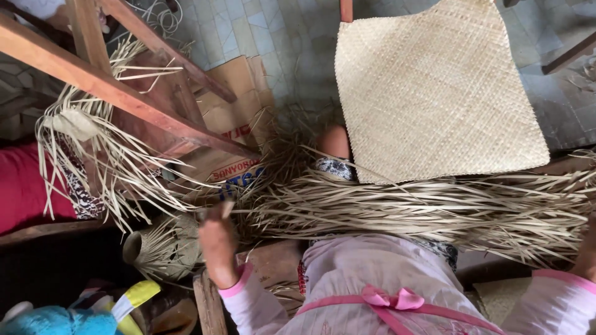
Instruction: A person is weaving a mat using dried plant fibers and a small wooden tool to guide the strands.
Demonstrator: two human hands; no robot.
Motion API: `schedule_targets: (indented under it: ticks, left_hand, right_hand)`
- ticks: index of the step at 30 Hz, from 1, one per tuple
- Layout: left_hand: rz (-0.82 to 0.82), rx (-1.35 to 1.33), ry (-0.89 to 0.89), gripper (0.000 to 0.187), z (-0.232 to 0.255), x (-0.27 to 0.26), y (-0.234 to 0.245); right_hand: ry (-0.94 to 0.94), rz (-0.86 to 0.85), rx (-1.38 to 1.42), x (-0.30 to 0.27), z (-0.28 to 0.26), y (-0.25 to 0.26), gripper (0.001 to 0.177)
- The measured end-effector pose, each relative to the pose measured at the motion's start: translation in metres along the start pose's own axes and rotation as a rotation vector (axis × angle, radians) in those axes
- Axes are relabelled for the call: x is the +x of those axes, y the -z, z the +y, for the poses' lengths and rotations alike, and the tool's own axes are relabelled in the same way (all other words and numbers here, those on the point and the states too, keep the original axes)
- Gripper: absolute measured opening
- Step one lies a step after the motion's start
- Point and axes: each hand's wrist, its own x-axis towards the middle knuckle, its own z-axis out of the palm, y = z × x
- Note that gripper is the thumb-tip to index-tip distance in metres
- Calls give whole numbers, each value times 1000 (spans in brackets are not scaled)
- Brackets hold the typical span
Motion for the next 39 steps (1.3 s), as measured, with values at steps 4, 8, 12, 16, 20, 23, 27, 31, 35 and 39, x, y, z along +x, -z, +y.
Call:
schedule_targets:
  ticks: [4, 8, 12, 16, 20, 23, 27, 31, 35, 39]
  left_hand:
    - [-529, -133, 154, 33, -4, -18, -31]
    - [-480, -82, 146, 57, 20, 6, -32]
    - [-401, -289, -30, 49, 40, 38, -89]
    - [-642, -531, -154, 71, 69, 55, -153]
    - [-712, -438, -169, 39, 101, 28, -180]
    - [-396, -432, -439, 30, 92, -11, -226]
    - [-441, -391, -481, 34, 102, -31, -217]
    - [-553, -430, -489, 31, 105, -37, -202]
    - [-434, -196, -582, 9, 108, -45, -213]
    - [-734, -296, -388, 31, 97, -44, -230]
  right_hand:
    - [-104, 56, -375, -44, -42, -81, 43]
    - [-202, 119, -760, -128, -145, -212, 52]
    - [-273, 166, -1049, -124, -133, -203, 59]
    - [421, -6, -1033, -115, -106, -193, 20]
    - [500, -40, -1188, -108, -90, -187, 13]
    - [519, -116, -1220, -112, -97, -205, 15]
    - [642, -178, -1253, -105, -88, -222, 13]
    - [694, -293, -1192, -110, -85, -245, 15]
    - [727, -357, -1221, -110, -75, -254, 15]
    - [714, -335, -1210, -117, -89, -250, 17]
